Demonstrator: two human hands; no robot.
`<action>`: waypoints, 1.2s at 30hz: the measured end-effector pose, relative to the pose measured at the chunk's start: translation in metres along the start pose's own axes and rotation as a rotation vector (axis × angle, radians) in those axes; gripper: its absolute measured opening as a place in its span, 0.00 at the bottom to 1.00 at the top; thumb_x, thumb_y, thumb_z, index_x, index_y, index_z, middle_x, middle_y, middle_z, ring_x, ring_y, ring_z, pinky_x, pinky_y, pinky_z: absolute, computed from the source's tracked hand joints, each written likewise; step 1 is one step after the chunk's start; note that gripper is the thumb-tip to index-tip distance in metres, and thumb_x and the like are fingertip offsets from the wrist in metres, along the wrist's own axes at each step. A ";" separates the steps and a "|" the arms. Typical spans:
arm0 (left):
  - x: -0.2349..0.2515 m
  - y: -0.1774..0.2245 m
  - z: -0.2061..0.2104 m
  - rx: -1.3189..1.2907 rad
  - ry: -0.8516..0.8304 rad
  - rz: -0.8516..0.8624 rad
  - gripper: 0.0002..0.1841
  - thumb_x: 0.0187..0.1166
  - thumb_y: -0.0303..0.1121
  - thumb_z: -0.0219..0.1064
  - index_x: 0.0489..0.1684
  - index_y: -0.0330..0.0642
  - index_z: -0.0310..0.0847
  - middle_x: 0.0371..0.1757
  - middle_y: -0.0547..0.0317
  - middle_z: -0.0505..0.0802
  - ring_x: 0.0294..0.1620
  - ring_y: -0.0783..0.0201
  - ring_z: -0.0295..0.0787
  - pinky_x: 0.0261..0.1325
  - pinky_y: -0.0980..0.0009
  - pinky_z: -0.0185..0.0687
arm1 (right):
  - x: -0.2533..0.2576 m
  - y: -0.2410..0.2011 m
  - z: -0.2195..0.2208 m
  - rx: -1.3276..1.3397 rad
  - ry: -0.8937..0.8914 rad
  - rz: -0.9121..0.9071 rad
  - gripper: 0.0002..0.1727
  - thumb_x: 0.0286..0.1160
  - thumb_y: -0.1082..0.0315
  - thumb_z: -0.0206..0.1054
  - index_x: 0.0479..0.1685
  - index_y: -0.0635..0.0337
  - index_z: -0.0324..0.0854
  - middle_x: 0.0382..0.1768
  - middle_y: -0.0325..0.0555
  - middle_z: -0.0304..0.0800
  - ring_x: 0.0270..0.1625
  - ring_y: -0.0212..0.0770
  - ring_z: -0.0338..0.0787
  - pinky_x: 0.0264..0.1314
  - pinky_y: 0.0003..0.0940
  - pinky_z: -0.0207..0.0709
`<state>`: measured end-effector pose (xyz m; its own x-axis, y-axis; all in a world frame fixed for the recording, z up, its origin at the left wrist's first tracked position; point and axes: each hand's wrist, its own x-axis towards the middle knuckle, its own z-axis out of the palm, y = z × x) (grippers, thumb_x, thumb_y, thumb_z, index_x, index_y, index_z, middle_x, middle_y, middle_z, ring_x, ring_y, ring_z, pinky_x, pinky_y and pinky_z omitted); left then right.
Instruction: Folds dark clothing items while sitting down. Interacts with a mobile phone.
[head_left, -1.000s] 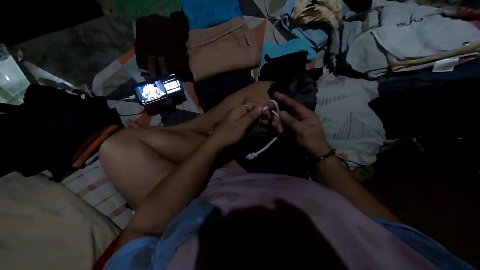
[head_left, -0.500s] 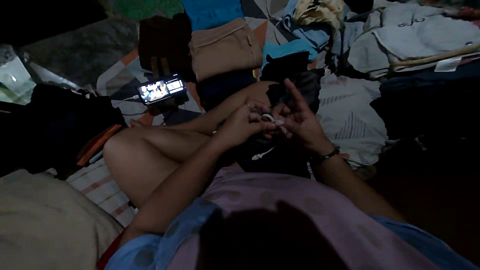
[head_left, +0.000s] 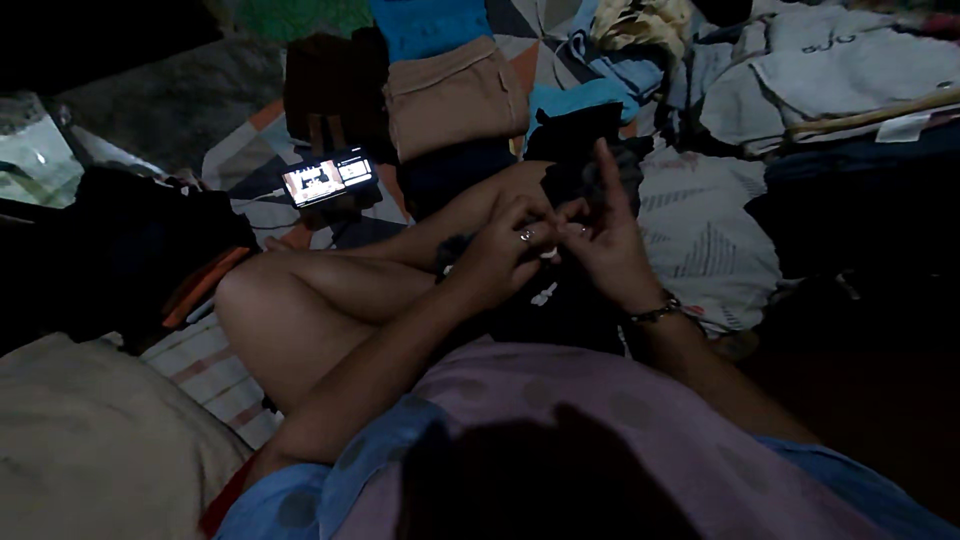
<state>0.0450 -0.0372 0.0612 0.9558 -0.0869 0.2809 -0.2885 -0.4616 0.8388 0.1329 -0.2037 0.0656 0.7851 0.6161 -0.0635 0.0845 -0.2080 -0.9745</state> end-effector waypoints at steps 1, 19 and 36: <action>0.000 0.000 -0.002 -0.020 0.013 -0.044 0.02 0.76 0.21 0.69 0.38 0.35 0.88 0.61 0.48 0.85 0.61 0.61 0.84 0.64 0.68 0.84 | -0.001 -0.001 -0.004 -0.025 -0.058 0.001 0.49 0.80 0.72 0.66 0.97 0.38 0.39 0.40 0.41 0.84 0.26 0.32 0.86 0.25 0.27 0.85; 0.007 0.003 -0.006 -0.528 0.071 -0.635 0.11 0.88 0.34 0.62 0.54 0.35 0.75 0.42 0.52 0.87 0.39 0.66 0.85 0.46 0.68 0.85 | -0.005 0.017 -0.001 -0.434 0.018 -0.457 0.34 0.80 0.63 0.69 0.86 0.58 0.67 0.55 0.51 0.87 0.51 0.35 0.88 0.56 0.33 0.86; -0.019 -0.055 -0.017 -0.633 0.382 -0.910 0.14 0.89 0.35 0.60 0.61 0.33 0.75 0.48 0.50 0.87 0.45 0.64 0.83 0.51 0.64 0.81 | -0.010 0.036 -0.031 -0.439 -0.205 -0.567 0.21 0.78 0.64 0.68 0.69 0.62 0.84 0.37 0.51 0.87 0.41 0.29 0.84 0.50 0.21 0.79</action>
<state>0.0419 0.0050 0.0178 0.7764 0.3695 -0.5106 0.4127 0.3142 0.8549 0.1466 -0.2409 0.0381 0.4215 0.8398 0.3421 0.7135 -0.0743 -0.6967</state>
